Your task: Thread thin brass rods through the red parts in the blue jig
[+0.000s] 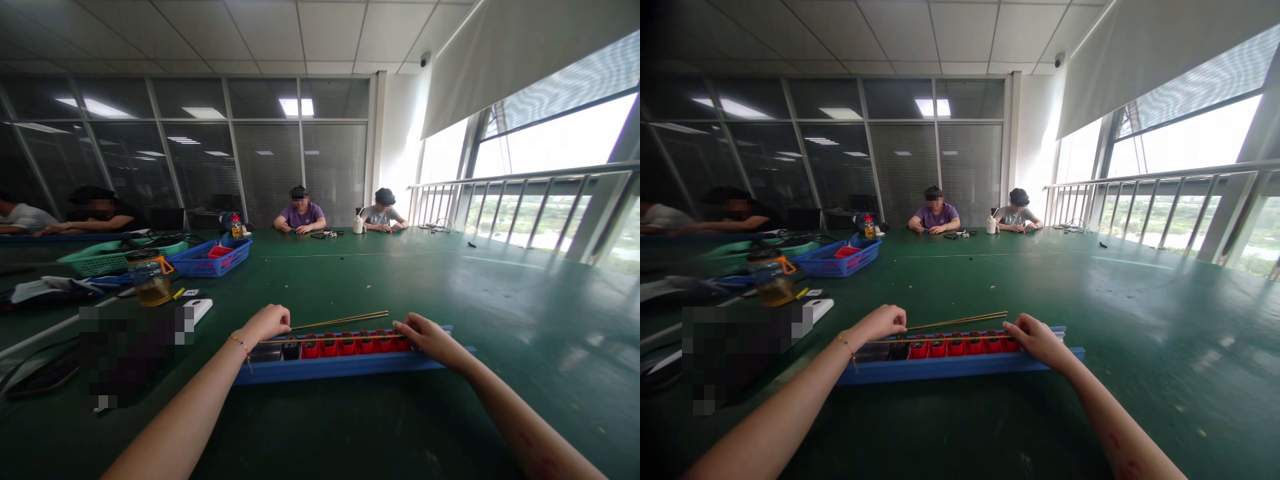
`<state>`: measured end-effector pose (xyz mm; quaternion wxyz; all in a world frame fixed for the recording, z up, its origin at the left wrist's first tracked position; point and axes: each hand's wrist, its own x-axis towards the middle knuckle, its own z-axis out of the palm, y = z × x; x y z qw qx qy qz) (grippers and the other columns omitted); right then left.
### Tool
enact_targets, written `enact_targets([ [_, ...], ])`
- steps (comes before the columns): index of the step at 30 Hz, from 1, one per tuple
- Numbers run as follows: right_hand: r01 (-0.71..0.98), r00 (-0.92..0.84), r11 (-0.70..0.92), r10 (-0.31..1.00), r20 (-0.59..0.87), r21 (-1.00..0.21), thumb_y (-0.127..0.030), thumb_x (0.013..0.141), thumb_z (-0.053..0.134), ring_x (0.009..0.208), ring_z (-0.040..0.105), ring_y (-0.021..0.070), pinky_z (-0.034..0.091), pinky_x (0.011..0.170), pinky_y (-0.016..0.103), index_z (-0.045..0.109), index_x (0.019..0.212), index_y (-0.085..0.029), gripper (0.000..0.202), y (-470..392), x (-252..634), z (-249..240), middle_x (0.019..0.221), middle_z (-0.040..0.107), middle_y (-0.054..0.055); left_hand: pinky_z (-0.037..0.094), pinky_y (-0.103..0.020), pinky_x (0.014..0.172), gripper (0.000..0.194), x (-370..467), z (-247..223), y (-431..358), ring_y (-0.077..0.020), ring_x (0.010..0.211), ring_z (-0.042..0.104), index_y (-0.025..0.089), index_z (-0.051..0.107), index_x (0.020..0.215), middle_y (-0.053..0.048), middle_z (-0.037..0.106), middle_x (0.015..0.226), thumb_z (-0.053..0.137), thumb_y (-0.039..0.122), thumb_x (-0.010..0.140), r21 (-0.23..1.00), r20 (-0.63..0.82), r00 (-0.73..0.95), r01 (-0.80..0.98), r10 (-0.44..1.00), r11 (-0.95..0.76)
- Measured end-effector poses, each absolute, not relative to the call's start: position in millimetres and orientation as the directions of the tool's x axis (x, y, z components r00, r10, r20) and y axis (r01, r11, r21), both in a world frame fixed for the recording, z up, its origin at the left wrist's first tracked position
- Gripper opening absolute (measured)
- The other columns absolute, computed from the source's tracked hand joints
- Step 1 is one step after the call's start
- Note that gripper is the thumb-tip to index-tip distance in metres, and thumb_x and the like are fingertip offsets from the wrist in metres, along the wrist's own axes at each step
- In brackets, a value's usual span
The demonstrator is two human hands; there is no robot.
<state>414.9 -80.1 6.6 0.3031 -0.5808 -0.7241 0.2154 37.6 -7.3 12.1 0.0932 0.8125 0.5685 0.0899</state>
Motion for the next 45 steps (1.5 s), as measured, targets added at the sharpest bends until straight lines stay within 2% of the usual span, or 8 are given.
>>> enact_targets([
  [4, 0.709, -0.136, 0.225, 0.974, 0.183, -0.669, -0.059, 0.076, 0.041, 0.053, 0.047, 0.0122, 0.035, 0.047, 0.022, 0.050, 0.068, -0.020, 0.042, -82, 415, 7, 0.057, 0.053, -0.002, 0.039, -0.021, 0.060, 0.018, 40, 19, -10, -0.0151, 0.073, 0.059, 0.020, 0.063, 0.072, -0.003, 0.065, 0.080, 0.053, 0.035, 0.072, 0.264, 0.068, 0.310, 0.911, 0.948, -0.317],
  [8, 0.712, -0.146, 0.232, 0.972, 0.184, -0.662, -0.059, 0.076, 0.041, 0.053, 0.047, 0.0123, 0.035, 0.047, 0.022, 0.051, 0.069, -0.020, 0.041, -81, 415, 7, 0.058, 0.052, -0.002, 0.038, -0.021, 0.059, 0.028, 43, 48, -25, -0.0155, 0.072, 0.059, 0.021, 0.063, 0.075, -0.002, 0.066, 0.080, 0.049, 0.045, 0.073, 0.311, 0.066, 0.358, 0.880, 0.931, -0.360],
  [12, 0.720, -0.153, 0.238, 0.971, 0.185, -0.652, -0.059, 0.077, 0.040, 0.053, 0.047, 0.0124, 0.035, 0.047, 0.022, 0.049, 0.067, -0.020, 0.042, -80, 416, 6, 0.058, 0.051, -0.002, 0.036, -0.021, 0.054, 0.035, 45, 80, -50, -0.0146, 0.065, 0.057, 0.022, 0.064, 0.075, 0.000, 0.065, 0.072, 0.048, 0.053, 0.071, 0.346, -0.055, 0.476, 0.834, 0.878, -0.430],
  [20, 0.721, -0.158, 0.256, 0.966, 0.207, -0.644, -0.059, 0.076, 0.042, 0.050, 0.043, 0.0115, 0.033, 0.046, 0.021, 0.047, 0.061, -0.020, 0.043, -78, 416, 4, 0.053, 0.048, -0.003, 0.034, -0.020, 0.048, 0.024, 48, 83, -67, -0.0142, 0.061, 0.057, 0.022, 0.066, 0.071, 0.001, 0.065, 0.067, 0.063, 0.041, 0.057, 0.345, -0.195, 0.507, 0.836, 0.839, -0.425],
  [25, 0.706, -0.157, 0.241, 0.970, 0.185, -0.666, -0.061, 0.076, 0.039, 0.052, 0.046, 0.0125, 0.036, 0.048, 0.022, 0.048, 0.063, -0.020, 0.044, -80, 416, 7, 0.055, 0.051, -0.002, 0.035, -0.019, 0.050, 0.022, 47, 93, -69, -0.0137, 0.062, 0.057, 0.023, 0.066, 0.070, 0.003, 0.065, 0.067, 0.059, 0.042, 0.062, 0.364, -0.166, 0.527, 0.818, 0.833, -0.445],
  [31, 0.528, -0.058, 0.188, 0.981, 0.186, -0.828, -0.058, 0.080, 0.034, 0.049, 0.050, 0.0126, 0.040, 0.050, 0.023, 0.045, 0.075, -0.022, 0.038, -77, 416, 4, 0.053, 0.051, -0.004, 0.034, -0.019, 0.052, 0.026, 30, 109, -69, -0.0132, 0.061, 0.055, 0.022, 0.065, 0.072, 0.003, 0.063, 0.064, 0.052, 0.045, 0.068, 0.307, 0.009, 0.448, 0.850, 0.894, -0.429],
  [36, 0.446, 0.047, 0.171, 0.976, 0.214, -0.878, -0.057, 0.083, 0.026, 0.049, 0.051, 0.0130, 0.043, 0.056, 0.025, 0.043, 0.093, -0.022, 0.040, -72, 417, -1, 0.053, 0.050, -0.006, 0.036, -0.020, 0.057, 0.026, 25, 96, -50, -0.0145, 0.068, 0.057, 0.021, 0.066, 0.072, 0.000, 0.065, 0.073, 0.053, 0.044, 0.068, 0.249, 0.122, 0.384, 0.881, 0.915, -0.403],
  [45, 0.469, 0.012, 0.169, 0.980, 0.198, -0.867, -0.057, 0.082, 0.029, 0.049, 0.052, 0.0137, 0.044, 0.057, 0.026, 0.046, 0.097, -0.022, 0.041, -71, 417, -1, 0.054, 0.052, -0.005, 0.038, -0.019, 0.059, 0.017, 43, 32, -12, -0.0124, 0.066, 0.058, 0.022, 0.067, 0.070, 0.001, 0.067, 0.072, 0.054, 0.032, 0.068, 0.251, -0.035, 0.462, 0.862, 0.886, -0.439],
])
